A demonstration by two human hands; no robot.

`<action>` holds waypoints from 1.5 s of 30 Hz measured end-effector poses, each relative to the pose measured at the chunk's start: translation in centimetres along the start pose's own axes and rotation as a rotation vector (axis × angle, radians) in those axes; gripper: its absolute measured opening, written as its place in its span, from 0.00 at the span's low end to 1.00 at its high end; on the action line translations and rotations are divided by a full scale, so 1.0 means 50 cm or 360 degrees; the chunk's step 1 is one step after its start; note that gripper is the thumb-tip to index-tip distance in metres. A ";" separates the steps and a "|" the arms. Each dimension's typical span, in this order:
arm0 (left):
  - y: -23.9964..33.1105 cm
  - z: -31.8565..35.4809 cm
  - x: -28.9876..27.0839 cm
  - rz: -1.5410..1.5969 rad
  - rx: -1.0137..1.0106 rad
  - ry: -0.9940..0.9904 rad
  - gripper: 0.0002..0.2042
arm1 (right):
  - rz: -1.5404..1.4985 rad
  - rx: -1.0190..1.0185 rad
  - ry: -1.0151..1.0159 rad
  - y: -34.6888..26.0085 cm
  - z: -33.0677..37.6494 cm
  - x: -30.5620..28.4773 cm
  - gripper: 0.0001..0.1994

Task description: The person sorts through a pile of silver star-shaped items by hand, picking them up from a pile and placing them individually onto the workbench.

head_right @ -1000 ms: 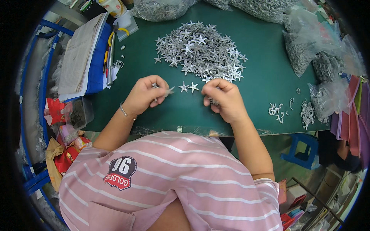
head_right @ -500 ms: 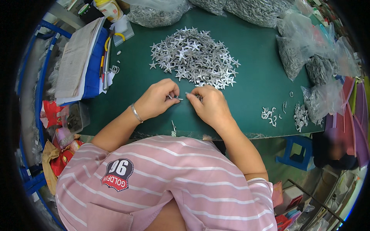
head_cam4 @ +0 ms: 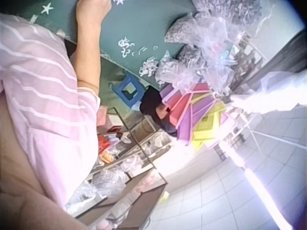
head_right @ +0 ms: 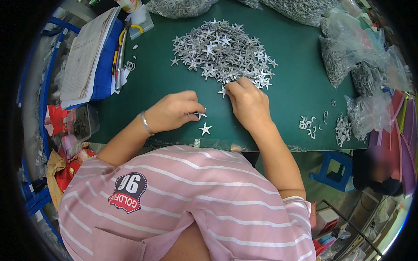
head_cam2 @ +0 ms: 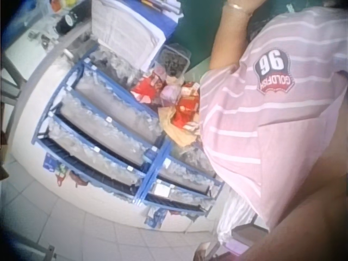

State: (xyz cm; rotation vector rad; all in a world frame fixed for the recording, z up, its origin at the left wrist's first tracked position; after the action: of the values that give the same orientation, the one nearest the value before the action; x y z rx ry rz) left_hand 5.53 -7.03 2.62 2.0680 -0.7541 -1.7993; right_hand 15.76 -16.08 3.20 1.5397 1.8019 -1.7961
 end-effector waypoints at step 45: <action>-0.036 -0.040 0.125 0.3190 -0.1193 0.0256 0.10 | -0.1754 0.0525 0.0772 0.012 0.001 0.019 0.15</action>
State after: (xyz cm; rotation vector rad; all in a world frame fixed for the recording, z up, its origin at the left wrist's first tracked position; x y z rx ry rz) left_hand 8.31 -9.28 -3.15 0.2634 -1.0926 -0.4463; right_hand 15.74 -15.77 2.15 1.1832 3.1461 -2.3409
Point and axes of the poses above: each hand's wrist, its own z-axis away from the middle knuckle, its own x-axis out of the palm, y = z × x, the point moved 10 cm from there along -z, towards the middle knuckle, and after that the axes turned 14 degrees about -z, right-handed, at the moved point
